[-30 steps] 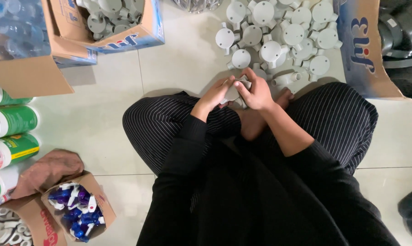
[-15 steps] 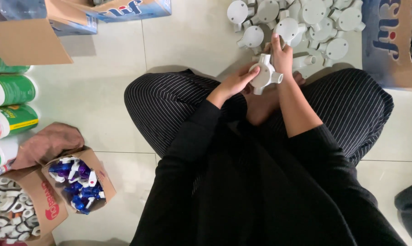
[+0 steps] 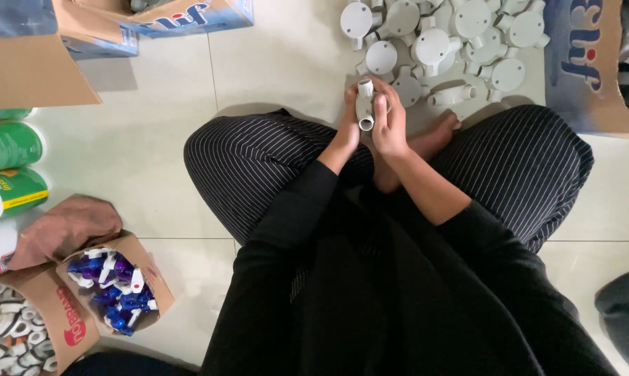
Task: The person sits on the floor and repeatedly picks up small white plastic components, snaps them together by hand, and places the assembled units into a cardboard box. The person handles the parts one at a time, turning them over to align the pieces before snapping them together.
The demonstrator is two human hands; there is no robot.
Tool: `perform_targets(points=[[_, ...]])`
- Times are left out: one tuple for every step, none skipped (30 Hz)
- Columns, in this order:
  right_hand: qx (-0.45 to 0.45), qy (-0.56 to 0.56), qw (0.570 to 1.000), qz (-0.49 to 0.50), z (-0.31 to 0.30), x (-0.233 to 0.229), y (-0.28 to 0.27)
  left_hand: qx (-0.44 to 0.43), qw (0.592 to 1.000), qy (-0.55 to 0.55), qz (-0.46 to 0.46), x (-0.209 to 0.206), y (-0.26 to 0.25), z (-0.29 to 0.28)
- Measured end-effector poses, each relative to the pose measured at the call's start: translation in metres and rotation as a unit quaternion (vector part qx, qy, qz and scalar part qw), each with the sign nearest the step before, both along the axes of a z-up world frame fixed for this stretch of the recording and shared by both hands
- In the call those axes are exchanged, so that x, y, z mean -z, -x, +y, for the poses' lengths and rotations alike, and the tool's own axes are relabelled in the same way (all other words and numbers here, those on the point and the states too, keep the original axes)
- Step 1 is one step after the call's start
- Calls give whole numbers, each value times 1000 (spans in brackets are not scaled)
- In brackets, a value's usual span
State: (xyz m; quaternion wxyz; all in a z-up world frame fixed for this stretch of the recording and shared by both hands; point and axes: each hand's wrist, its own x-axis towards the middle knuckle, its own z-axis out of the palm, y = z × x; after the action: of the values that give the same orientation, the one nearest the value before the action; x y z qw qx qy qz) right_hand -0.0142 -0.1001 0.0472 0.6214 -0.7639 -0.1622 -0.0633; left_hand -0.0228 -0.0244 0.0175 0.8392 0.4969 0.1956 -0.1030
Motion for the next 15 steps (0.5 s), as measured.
perform_targets(points=[[0,0,1000,3,-6,9,-1,0,1000,0,3,-4,3,0],[9,33,999,16,-10,18,-5,14,999,-30,13,-8,2,2],[19,67,997,28,-14,26,-10,29,997,-60,24,-12,1,3],[21,65,997,27,-15,26,-14,31,997,-62,22,-28,-2,4],[12,77,995,56,-17,26,-19,73,992,-98,36,-43,-6,6],[2,90,992,85,-19,26,-22,115,983,-133,50,-58,-8,7],[4,89,992,86,-20,26,-23,117,983,-134,50,-84,-9,10],[16,96,990,98,-21,26,-25,153,979,-114,74,-111,-12,13],[28,103,988,111,-22,26,-28,189,973,-94,99,-137,-14,17],[29,102,988,113,-23,25,-28,190,972,-95,101,-136,-11,15],[49,125,986,97,-24,24,-28,194,974,-68,101,-136,-8,14],[71,148,983,80,-26,23,-28,199,974,-42,100,-135,-4,12],[74,147,983,81,-28,27,-28,202,973,-43,101,-101,3,13],[82,179,979,58,-29,32,-30,202,974,-90,46,-68,8,15],[89,211,973,35,-31,36,-32,200,970,-137,-10,-34,13,16]])
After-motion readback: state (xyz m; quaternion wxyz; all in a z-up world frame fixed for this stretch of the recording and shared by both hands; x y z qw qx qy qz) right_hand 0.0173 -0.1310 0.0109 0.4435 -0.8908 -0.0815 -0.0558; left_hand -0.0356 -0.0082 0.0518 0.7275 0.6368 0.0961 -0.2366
